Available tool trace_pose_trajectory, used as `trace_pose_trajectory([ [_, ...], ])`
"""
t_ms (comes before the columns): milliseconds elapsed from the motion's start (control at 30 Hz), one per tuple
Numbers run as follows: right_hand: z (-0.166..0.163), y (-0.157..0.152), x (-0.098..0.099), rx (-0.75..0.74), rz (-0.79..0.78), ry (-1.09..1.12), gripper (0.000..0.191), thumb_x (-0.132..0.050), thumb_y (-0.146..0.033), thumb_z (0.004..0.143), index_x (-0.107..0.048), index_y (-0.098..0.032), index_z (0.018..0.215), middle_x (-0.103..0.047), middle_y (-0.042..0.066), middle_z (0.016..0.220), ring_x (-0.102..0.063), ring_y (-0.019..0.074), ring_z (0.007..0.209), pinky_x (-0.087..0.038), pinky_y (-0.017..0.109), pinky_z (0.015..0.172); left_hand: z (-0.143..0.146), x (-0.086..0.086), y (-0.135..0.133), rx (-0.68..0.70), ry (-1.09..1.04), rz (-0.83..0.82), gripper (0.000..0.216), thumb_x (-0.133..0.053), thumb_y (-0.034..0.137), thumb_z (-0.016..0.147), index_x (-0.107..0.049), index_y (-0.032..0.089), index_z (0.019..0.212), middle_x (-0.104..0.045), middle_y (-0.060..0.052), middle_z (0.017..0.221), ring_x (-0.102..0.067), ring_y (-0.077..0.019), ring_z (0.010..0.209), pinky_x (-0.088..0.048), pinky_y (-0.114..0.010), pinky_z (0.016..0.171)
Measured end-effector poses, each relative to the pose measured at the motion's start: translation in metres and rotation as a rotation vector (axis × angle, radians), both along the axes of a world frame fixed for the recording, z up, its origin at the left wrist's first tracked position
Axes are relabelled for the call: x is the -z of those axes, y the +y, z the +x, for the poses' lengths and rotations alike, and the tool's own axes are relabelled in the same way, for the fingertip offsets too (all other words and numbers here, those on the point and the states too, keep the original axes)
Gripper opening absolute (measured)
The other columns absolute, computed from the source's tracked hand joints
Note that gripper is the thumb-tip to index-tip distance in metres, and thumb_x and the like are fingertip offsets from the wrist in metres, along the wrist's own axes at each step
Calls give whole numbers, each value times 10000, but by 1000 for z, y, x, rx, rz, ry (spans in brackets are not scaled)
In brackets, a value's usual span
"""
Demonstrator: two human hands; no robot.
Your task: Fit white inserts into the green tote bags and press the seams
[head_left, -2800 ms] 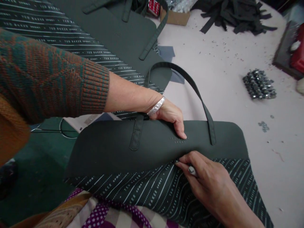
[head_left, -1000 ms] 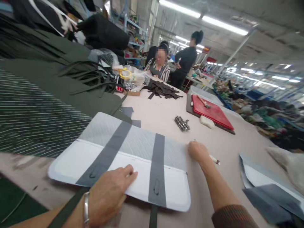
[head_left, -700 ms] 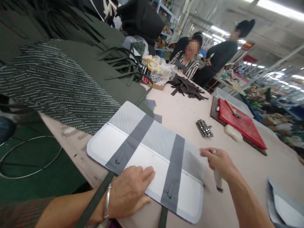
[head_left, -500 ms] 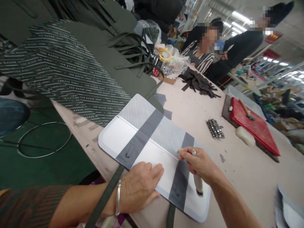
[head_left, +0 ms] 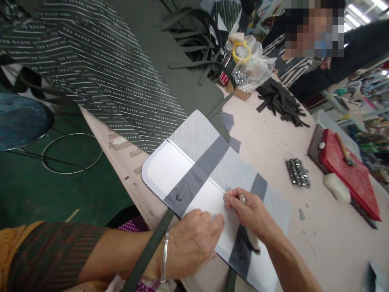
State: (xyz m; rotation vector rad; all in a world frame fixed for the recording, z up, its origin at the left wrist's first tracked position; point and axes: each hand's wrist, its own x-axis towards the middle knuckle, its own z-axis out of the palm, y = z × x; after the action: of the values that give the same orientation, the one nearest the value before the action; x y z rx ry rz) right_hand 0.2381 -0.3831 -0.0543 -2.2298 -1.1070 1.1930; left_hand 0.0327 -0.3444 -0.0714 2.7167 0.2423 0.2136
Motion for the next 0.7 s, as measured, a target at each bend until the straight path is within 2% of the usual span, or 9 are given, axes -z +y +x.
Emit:
trace_pose_trajectory([
  [167, 2, 1, 1, 18, -23, -19, 251, -530, -433, 856, -598, -193, 824, -571, -51, 569, -358, 62, 389, -286, 203, 401, 0, 5, -3, 6, -35, 14, 369, -577, 402, 906, -579, 107, 1127, -569, -71, 1090, -498, -192, 792, -431, -364, 608],
  [267, 4, 1, 4, 50, -49, -22, 223, -537, -395, 841, -587, -189, 908, -584, -56, 576, -352, 58, 375, -288, 198, 393, -3, 6, -3, 35, -71, 52, 240, -520, 275, 934, -593, 114, 1096, -585, -87, 1068, -508, -185, 752, -425, -364, 575],
  [367, 4, 1, 6, 45, -58, -31, 197, -536, -365, 834, -589, -190, 907, -585, -56, 568, -349, 52, 368, -283, 191, 383, -13, 4, -1, 148, -161, 44, 162, -477, 175, 934, -615, 127, 1003, -605, -82, 1006, -498, -159, 676, -404, -346, 522],
  [433, 5, 2, 6, 49, -67, -33, 179, -534, -346, 835, -595, -191, 900, -589, -53, 570, -359, 50, 372, -284, 184, 379, -24, 5, 0, 248, -228, -9, 146, -479, 176, 935, -620, 138, 937, -614, -63, 916, -494, -142, 635, -383, -332, 488],
  [533, 8, 0, -1, 72, -59, -25, 203, -551, -351, 839, -625, -177, 912, -608, -33, 593, -376, 49, 379, -294, 182, 369, -51, 18, -1, 395, -268, -84, 138, -501, 222, 928, -620, 154, 946, -618, -34, 790, -503, -128, 589, -361, -326, 460],
  [600, 12, -4, -13, 126, 25, -25, 261, -582, -407, 843, -651, -164, 909, -599, -24, 602, -379, 49, 381, -288, 184, 358, -77, 33, -1, 431, -242, -109, 158, -478, 229, 917, -615, 179, 978, -628, -21, 739, -515, -133, 563, -343, -325, 451],
  [700, 10, -16, -36, 335, 376, 5, 314, -641, -470, 834, -664, -170, 922, -505, -58, 541, -372, 54, 383, -276, 186, 355, -127, 50, 13, 360, -102, -164, 232, -366, 191, 901, -596, 225, 889, -607, -3, 640, -479, -136, 486, -287, -314, 425],
])
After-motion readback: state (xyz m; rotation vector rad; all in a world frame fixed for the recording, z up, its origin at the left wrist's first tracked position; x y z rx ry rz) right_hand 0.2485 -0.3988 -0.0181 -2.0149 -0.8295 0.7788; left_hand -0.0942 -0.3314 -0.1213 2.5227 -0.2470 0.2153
